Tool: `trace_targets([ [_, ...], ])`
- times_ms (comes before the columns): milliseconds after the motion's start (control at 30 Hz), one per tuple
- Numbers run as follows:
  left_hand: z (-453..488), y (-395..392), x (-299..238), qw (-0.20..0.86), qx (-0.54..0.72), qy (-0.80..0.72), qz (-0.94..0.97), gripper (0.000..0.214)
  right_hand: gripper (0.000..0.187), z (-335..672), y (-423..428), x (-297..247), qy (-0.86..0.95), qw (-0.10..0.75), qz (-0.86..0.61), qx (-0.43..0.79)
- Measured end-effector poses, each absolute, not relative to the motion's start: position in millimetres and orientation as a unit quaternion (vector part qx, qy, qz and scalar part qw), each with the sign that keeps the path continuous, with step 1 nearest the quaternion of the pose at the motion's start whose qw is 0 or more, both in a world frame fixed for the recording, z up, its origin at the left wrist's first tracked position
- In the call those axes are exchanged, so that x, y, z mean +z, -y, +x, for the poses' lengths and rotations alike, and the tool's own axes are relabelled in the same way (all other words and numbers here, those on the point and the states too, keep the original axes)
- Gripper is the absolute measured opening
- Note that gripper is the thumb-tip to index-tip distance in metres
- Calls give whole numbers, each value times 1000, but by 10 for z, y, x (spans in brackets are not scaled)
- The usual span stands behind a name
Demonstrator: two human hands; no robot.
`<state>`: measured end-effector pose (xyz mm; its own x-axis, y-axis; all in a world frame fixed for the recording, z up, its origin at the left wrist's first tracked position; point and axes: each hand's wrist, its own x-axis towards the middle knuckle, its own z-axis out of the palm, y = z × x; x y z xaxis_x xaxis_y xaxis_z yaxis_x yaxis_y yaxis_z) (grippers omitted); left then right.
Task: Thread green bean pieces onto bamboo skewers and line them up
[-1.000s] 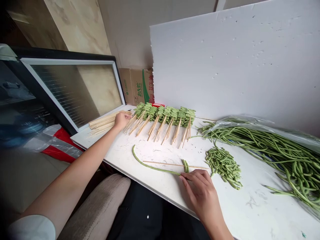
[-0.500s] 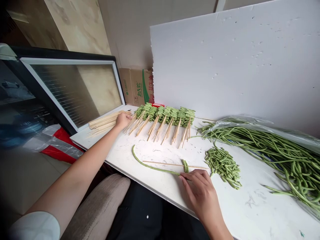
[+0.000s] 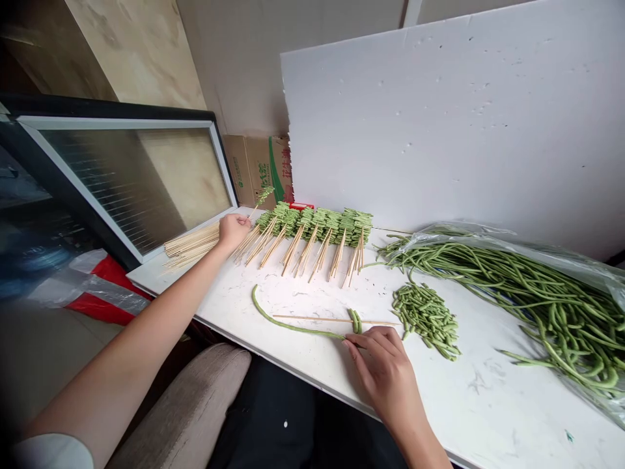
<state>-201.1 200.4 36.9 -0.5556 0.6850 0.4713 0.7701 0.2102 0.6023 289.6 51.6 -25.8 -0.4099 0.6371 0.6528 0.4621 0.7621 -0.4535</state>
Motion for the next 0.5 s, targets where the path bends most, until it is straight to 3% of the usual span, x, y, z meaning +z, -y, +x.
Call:
trace_targets([
  [233,-1581,-2023,462,34,-455,721,-522,23,12,2897,-514,-256,834,434,-326,100],
  [500,-1142,-2033,426,-7,-410,721,-559,19,12,2900,-512,-260,838,433,-318,98],
])
